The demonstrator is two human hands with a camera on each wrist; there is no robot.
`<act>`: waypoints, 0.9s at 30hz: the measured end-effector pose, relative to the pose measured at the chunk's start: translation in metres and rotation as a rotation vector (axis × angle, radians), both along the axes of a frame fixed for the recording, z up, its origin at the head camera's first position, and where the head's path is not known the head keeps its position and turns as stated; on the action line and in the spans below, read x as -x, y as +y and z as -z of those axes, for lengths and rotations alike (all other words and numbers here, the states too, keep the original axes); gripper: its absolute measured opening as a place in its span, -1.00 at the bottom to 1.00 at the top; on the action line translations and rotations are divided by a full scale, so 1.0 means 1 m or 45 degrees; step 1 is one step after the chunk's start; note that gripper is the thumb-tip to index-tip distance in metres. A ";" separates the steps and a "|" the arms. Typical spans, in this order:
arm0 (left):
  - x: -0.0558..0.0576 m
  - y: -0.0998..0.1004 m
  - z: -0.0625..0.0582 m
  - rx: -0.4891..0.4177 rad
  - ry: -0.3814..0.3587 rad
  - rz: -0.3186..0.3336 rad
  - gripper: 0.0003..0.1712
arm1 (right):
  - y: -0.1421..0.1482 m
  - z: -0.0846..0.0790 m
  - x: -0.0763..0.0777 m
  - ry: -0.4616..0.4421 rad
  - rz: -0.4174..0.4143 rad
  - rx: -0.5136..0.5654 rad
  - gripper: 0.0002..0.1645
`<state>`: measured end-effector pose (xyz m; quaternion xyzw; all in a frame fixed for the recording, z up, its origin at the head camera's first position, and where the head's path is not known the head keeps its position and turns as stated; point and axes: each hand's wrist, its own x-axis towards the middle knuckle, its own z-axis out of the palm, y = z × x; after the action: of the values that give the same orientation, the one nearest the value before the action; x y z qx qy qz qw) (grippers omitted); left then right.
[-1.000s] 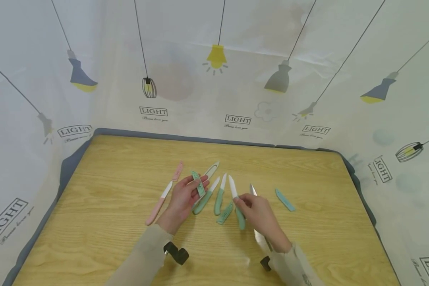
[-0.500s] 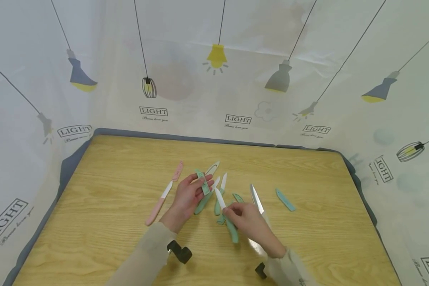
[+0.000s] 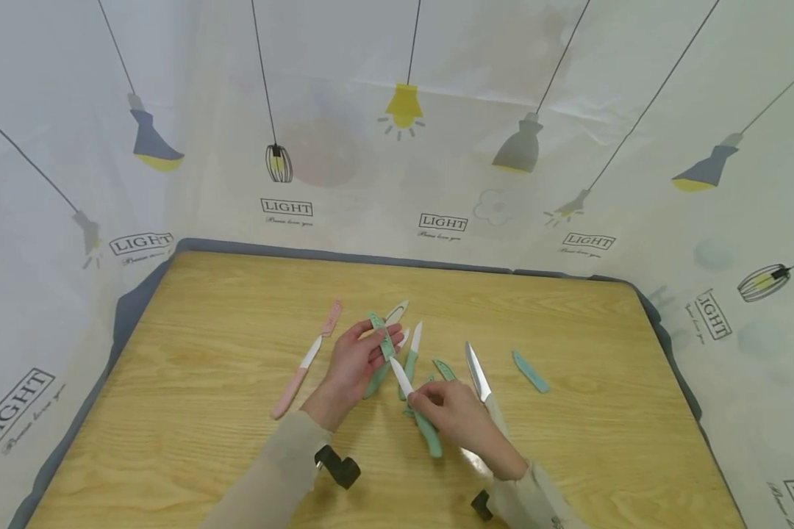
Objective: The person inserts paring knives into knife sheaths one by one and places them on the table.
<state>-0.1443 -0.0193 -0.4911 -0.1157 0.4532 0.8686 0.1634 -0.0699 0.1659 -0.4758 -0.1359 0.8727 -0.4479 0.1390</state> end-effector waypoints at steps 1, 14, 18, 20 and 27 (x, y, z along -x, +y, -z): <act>0.000 0.000 -0.001 0.001 0.003 0.003 -0.48 | 0.000 0.000 0.000 0.001 -0.005 0.008 -0.61; -0.008 0.002 -0.003 0.001 0.064 0.075 -0.51 | -0.002 0.000 0.001 -0.036 -0.004 0.091 -0.62; -0.009 0.005 -0.004 0.002 0.064 0.081 -0.46 | -0.002 -0.001 0.002 -0.040 0.016 0.078 -0.60; -0.010 0.007 -0.004 0.008 0.059 0.084 -0.45 | -0.003 -0.001 0.003 -0.039 0.024 0.071 -0.59; -0.014 0.010 -0.006 0.009 0.070 0.097 -0.48 | -0.005 -0.001 0.004 -0.069 0.061 0.084 -0.53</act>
<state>-0.1301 -0.0090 -0.4847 -0.0748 0.4648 0.8629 0.1835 -0.0737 0.1607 -0.4746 -0.1073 0.8564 -0.4829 0.1476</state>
